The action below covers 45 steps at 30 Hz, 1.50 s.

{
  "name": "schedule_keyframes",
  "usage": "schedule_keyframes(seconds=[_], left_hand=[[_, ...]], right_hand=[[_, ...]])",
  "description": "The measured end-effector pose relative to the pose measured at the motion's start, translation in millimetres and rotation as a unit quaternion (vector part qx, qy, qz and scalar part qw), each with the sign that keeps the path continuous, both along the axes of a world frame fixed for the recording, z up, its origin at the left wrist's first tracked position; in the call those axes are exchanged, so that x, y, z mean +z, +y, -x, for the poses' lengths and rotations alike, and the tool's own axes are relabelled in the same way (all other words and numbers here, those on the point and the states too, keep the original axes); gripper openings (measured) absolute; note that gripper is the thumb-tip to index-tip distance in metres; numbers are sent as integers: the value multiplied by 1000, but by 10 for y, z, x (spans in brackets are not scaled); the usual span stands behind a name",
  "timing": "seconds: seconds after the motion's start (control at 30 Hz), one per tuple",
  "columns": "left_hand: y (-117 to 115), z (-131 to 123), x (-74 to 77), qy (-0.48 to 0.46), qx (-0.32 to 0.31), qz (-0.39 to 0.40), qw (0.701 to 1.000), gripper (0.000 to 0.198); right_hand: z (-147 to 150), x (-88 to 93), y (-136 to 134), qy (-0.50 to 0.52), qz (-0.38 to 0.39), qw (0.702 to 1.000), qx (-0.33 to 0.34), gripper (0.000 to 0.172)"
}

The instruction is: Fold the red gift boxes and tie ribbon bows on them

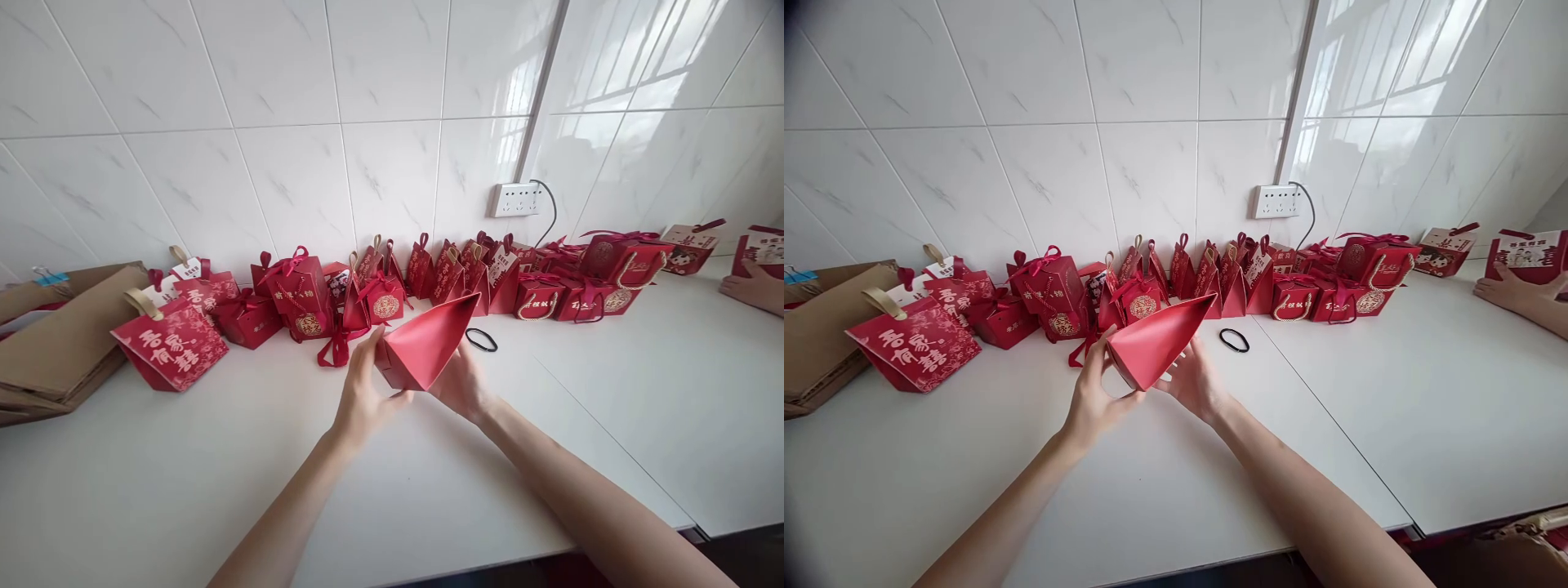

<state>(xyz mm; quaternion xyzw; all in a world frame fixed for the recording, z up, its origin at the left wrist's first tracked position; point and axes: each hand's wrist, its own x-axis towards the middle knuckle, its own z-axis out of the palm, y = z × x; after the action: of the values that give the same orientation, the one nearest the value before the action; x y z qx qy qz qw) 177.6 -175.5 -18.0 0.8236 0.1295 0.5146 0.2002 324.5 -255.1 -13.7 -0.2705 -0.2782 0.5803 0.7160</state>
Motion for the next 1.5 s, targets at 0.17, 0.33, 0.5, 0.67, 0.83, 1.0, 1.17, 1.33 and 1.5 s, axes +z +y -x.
schedule_keyframes(seconds=[0.17, 0.33, 0.5, 0.67, 0.83, 1.0, 1.17, 1.33, 1.5], left_hand=[[28, 24, 6, 14, 54, -163, 985, 87], [69, 42, -3, -3, 36, -195, 980, 86], [73, 57, -20, -25, -5, -195, 980, 89], [106, 68, -19, -44, -69, -227, 970, 87], [124, 48, -28, -77, -81, -245, 963, 76], [62, 42, 30, -176, -58, 173, 967, 65], [57, 29, 77, -144, -103, 423, 889, 42], [57, 15, 91, -99, -183, 455, 866, 44], [58, 14, 77, -9, -266, 407, 874, 54]], right_hand=[[-20, 16, -19, 50, -13, 998, 20, 54], [-29, 34, -46, 59, -38, 998, 4, 54], [-37, 50, -75, 63, -10, 998, 16, 54], [-25, 45, -100, 67, 18, 997, -19, 37], [-38, 85, -103, 68, 8, 996, -52, 36], [-81, 25, -15, 38, 2, 999, -20, 52], [-38, -38, 32, -67, -29, 993, -97, 32], [-45, 3, 1, -87, -61, 985, -136, 37], [-60, 63, -33, -127, -98, 968, -190, 42]])
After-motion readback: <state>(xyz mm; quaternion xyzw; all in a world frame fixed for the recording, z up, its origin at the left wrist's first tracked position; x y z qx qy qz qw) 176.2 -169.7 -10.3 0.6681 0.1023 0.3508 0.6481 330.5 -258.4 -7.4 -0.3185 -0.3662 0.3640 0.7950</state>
